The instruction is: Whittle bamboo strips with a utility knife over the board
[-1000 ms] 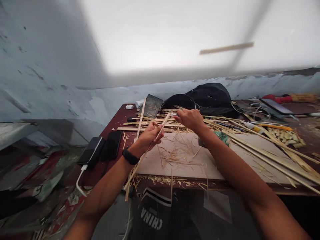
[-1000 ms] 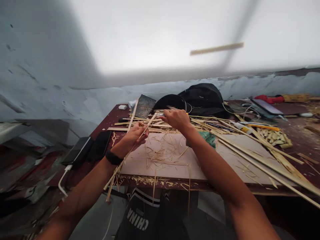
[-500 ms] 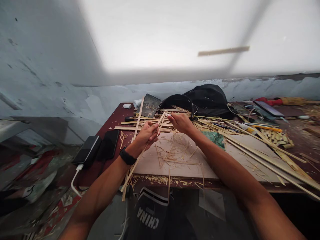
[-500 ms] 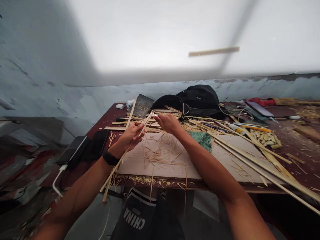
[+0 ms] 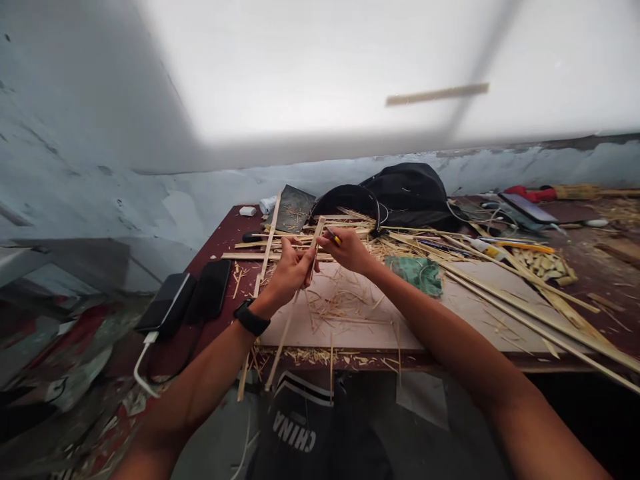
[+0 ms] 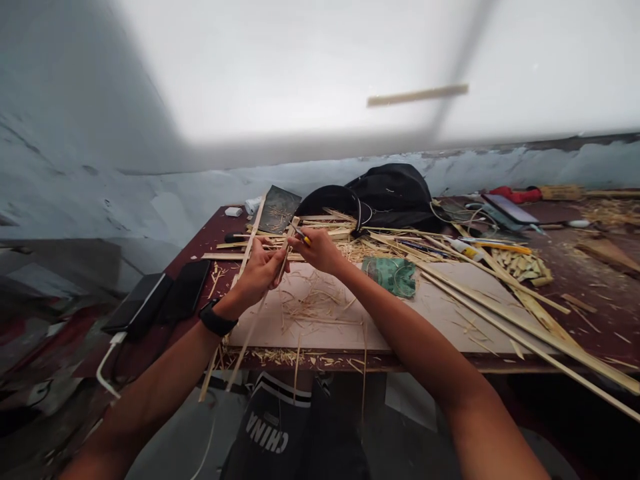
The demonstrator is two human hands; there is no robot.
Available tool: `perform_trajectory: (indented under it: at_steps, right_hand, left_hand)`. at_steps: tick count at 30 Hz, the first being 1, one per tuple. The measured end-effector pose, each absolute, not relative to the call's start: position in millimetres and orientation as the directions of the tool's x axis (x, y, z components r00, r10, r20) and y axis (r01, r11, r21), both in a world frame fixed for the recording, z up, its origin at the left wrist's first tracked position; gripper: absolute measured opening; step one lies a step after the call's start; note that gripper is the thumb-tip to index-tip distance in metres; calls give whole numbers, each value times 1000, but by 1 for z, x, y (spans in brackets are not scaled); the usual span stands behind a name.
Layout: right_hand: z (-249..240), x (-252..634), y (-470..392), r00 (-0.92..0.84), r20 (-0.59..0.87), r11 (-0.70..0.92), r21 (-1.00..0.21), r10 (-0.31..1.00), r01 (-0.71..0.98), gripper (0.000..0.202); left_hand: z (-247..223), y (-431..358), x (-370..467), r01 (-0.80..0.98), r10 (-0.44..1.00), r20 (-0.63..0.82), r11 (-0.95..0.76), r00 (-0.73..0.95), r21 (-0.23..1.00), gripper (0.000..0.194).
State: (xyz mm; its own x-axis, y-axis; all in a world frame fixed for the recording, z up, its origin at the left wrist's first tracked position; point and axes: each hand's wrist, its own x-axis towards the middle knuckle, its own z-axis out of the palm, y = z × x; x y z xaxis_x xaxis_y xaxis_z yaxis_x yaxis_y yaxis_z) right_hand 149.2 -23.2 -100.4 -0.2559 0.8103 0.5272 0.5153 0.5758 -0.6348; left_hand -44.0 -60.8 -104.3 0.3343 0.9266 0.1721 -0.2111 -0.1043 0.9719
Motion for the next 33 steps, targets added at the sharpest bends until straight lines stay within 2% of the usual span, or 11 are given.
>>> perform_trajectory:
  at_steps: [3,6,9,12,15,19,21,24,27,30,33]
  right_hand:
    - [-98,147,-26,-260,514,566,-632,817,529,41]
    - [-95,150,-27,-252,473,507,-553,845,662,26]
    - [-89,157,-28,-272,402,417,-333,874,846,20]
    - [-79,174,-26,-288,358,332,-69,889,941,21]
    - [-68,207,-19,-254,373,262,31,892,965,24]
    - [-67,256,-4,42,506,-31,-29,861,999,37]
    - [-72,265,1,76,503,-62,-44,861,997,42]
    - [-83,248,2,-79,457,123,-66,886,990,45]
    - [-89,208,-8,-249,498,383,-187,831,905,48]
    - [-93,173,-20,-337,562,582,-339,756,740,53]
    - [-97,155,-29,-332,601,650,-447,727,614,54]
  left_hand:
    - [-111,-57,-45,-142,928,183,-143,325,979,58]
    - [-112,-53,-48,-79,942,189,-174,277,982,49]
    - [-108,-54,-50,-90,956,160,-141,245,986,46]
    - [-97,-58,-52,-145,964,89,-53,251,988,48]
    - [-85,-60,-59,-217,955,4,63,297,974,49]
    - [-75,-59,-72,-294,959,-38,124,281,948,38]
    - [-74,-58,-75,-315,960,-56,144,274,938,26]
    - [-75,-58,-74,-324,953,-84,180,290,929,14]
    - [-78,-60,-70,-338,949,-87,193,303,921,17]
    - [-82,-63,-66,-333,935,-81,203,344,921,30]
    - [-88,-66,-63,-304,920,-60,190,388,933,50]
